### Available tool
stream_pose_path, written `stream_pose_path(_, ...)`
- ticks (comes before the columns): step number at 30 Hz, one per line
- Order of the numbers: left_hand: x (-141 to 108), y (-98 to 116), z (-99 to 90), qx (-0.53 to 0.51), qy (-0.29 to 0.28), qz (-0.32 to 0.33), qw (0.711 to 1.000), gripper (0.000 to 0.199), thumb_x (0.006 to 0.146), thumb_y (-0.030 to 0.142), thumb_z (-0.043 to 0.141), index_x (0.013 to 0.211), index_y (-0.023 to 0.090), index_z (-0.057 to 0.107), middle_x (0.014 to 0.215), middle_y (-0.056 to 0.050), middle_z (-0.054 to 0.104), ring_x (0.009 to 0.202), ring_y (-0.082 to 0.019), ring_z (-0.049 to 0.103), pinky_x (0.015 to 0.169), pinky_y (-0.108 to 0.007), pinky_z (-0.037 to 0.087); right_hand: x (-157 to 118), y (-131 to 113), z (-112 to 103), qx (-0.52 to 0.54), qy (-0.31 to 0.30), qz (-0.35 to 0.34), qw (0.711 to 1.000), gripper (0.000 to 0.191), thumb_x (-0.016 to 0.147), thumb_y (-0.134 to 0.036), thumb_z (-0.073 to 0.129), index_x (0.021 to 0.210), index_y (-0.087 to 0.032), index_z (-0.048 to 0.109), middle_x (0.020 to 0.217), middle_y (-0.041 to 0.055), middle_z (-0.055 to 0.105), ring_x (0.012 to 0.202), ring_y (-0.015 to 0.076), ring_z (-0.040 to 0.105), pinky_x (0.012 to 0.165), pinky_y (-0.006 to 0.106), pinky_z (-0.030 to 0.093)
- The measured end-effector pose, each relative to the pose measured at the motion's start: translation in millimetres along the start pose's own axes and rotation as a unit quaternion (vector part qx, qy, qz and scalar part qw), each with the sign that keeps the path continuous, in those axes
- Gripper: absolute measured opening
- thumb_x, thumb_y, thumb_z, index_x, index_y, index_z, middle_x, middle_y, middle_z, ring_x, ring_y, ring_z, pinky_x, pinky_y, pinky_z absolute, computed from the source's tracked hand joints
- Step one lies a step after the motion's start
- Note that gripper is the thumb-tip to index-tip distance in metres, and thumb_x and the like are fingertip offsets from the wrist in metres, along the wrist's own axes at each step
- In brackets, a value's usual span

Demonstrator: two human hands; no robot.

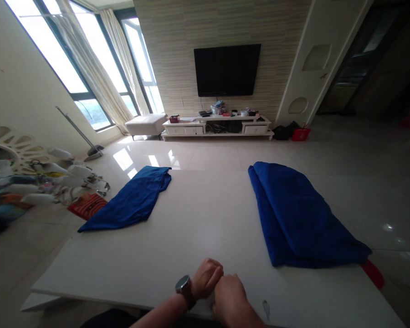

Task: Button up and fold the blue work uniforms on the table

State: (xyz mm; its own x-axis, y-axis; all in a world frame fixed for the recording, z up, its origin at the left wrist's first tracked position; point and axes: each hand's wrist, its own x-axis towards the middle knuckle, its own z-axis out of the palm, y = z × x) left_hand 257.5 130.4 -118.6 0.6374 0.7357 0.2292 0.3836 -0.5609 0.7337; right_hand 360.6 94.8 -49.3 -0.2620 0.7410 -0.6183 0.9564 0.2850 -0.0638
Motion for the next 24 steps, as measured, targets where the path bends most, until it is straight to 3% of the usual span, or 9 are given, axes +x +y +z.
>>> stream_pose_path(5,11,14,-17.9,-0.040,-0.058,-0.084,0.994,0.049,0.102,0.051,0.036,0.066,0.019,0.048,0.070,-0.001,0.055,0.069,-0.014,0.047,0.070,-0.029,0.038,-28,16,-22,0.106,-0.001,0.008,0.994,0.039,0.083,-0.030,0.074,0.120,-0.018,0.079,0.122,0.0150,0.076,0.113,0.0328,0.072,0.100,0.037,0.055)
stream_pose_path(9,8,11,-16.1,-0.023,-0.122,-0.119,0.985,0.055,0.103,0.049,0.033,0.056,0.020,0.034,0.053,0.003,0.036,0.056,-0.011,0.032,0.062,-0.031,0.030,-36,16,-29,0.091,-0.021,-0.019,0.995,0.043,0.082,-0.025,0.074,0.124,-0.020,0.078,0.129,0.0140,0.074,0.123,0.0331,0.067,0.109,0.036,0.051)
stream_pose_path(13,4,4,-12.6,-0.013,-0.116,-0.052,0.992,0.064,0.104,0.058,0.022,0.054,0.021,0.034,0.049,0.003,0.034,0.051,-0.010,0.025,0.058,-0.032,0.026,-33,3,-24,0.073,-0.020,-0.045,0.996,0.035,0.083,-0.021,0.071,0.117,-0.024,0.081,0.127,0.0112,0.075,0.121,0.0310,0.069,0.107,0.035,0.051)
stream_pose_path(17,3,0,-6.4,-0.020,-0.076,0.034,0.996,0.063,0.104,0.059,0.007,0.055,0.023,0.024,0.048,0.001,0.036,0.050,-0.012,0.022,0.057,-0.032,0.029,-29,-9,-13,0.048,-0.022,-0.029,0.998,0.044,0.082,-0.031,0.078,0.124,-0.018,0.078,0.130,0.0168,0.073,0.122,0.0330,0.068,0.108,0.038,0.050)
stream_pose_path(24,3,-7,2.4,-0.036,-0.043,0.060,0.997,0.059,0.102,0.046,0.000,0.058,0.023,0.031,0.052,-0.002,0.044,0.053,-0.013,0.034,0.064,-0.032,0.040,-27,-15,-14,-0.003,-0.019,-0.034,0.999,0.035,0.096,-0.020,0.058,0.124,-0.011,0.076,0.128,0.0207,0.073,0.125,0.0310,0.065,0.105,0.039,0.050)
